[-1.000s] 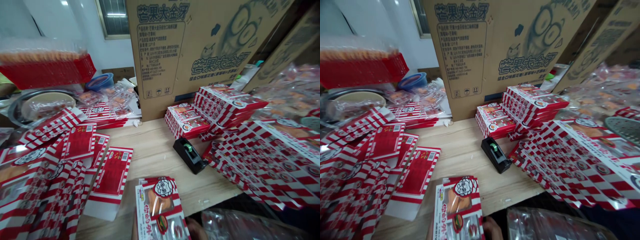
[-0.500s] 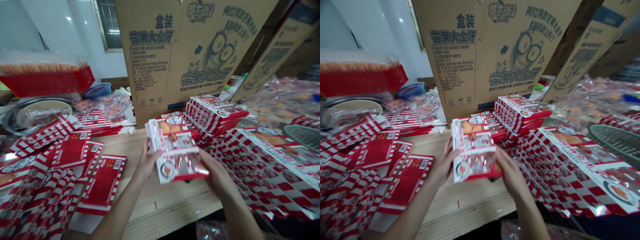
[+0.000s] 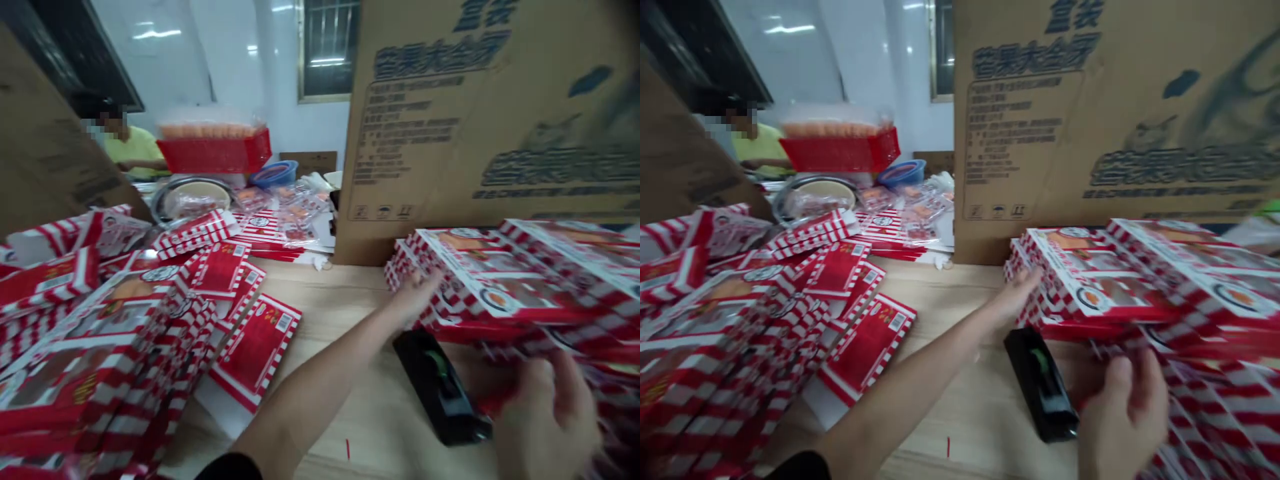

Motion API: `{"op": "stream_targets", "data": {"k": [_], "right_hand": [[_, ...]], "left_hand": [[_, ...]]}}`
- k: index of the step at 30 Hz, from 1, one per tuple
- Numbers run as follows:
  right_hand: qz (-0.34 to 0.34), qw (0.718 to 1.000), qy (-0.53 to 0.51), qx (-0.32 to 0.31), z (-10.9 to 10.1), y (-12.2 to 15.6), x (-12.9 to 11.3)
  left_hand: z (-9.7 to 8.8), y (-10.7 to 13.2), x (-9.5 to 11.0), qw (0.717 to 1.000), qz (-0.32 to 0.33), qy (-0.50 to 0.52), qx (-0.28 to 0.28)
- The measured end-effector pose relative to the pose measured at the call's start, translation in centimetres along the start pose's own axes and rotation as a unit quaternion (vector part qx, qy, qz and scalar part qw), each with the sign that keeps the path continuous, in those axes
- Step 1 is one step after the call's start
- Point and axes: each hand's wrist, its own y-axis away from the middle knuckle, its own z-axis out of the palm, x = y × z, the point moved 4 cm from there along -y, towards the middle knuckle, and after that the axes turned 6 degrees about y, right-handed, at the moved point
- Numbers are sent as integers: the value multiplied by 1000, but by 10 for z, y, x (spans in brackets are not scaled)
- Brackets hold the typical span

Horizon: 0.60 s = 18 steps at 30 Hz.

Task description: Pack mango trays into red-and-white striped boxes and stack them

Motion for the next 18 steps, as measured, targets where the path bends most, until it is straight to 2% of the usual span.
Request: {"op": "stream_targets", "data": {"k": [1, 2, 3, 4, 5, 6, 7, 9, 10, 11, 12, 14, 15, 16, 18], "right_hand": [[-17, 1000, 8, 1, 2, 14, 3], [-35, 999, 9, -32, 8, 29, 8], [-52, 994, 10, -95, 18, 45, 14], [-69, 983, 12, -171, 31, 61, 21], [-90, 965, 14, -246, 46, 78, 28], [-117, 944, 13, -309, 61, 93, 33], [-148, 922, 13, -357, 76, 106, 35], [-218, 880, 30, -422, 104, 124, 32], [-247, 863, 46, -439, 117, 130, 28], [-268, 850, 62, -449, 129, 132, 23], [-282, 843, 73, -452, 138, 133, 18], [-301, 832, 96, -456, 151, 132, 10], [-311, 823, 115, -462, 154, 132, 6], [-323, 807, 144, -472, 155, 133, 4], [-345, 762, 219, -502, 153, 138, 3]], "left_hand": [[-16, 15, 2, 999, 12, -28, 13], [-37, 34, 2, 998, 24, -55, 33], [-60, 56, 3, 993, 44, -94, 55], [-85, 79, 5, 969, 83, -213, 91], [-114, 104, 6, 932, 96, -312, 160], [-143, 127, 4, 888, 80, -387, 236], [-170, 148, 1, 844, 42, -450, 288], [-212, 182, -7, 764, -45, -528, 367], [-224, 193, -11, 743, -68, -547, 380], [-231, 200, -14, 742, -78, -550, 376], [-233, 202, -17, 768, -76, -529, 354], [-227, 195, -20, 857, -56, -430, 278], [-222, 186, -18, 895, -45, -370, 243], [-220, 172, -14, 922, -35, -316, 223], [-224, 136, 0, 937, -22, -253, 241]]}}
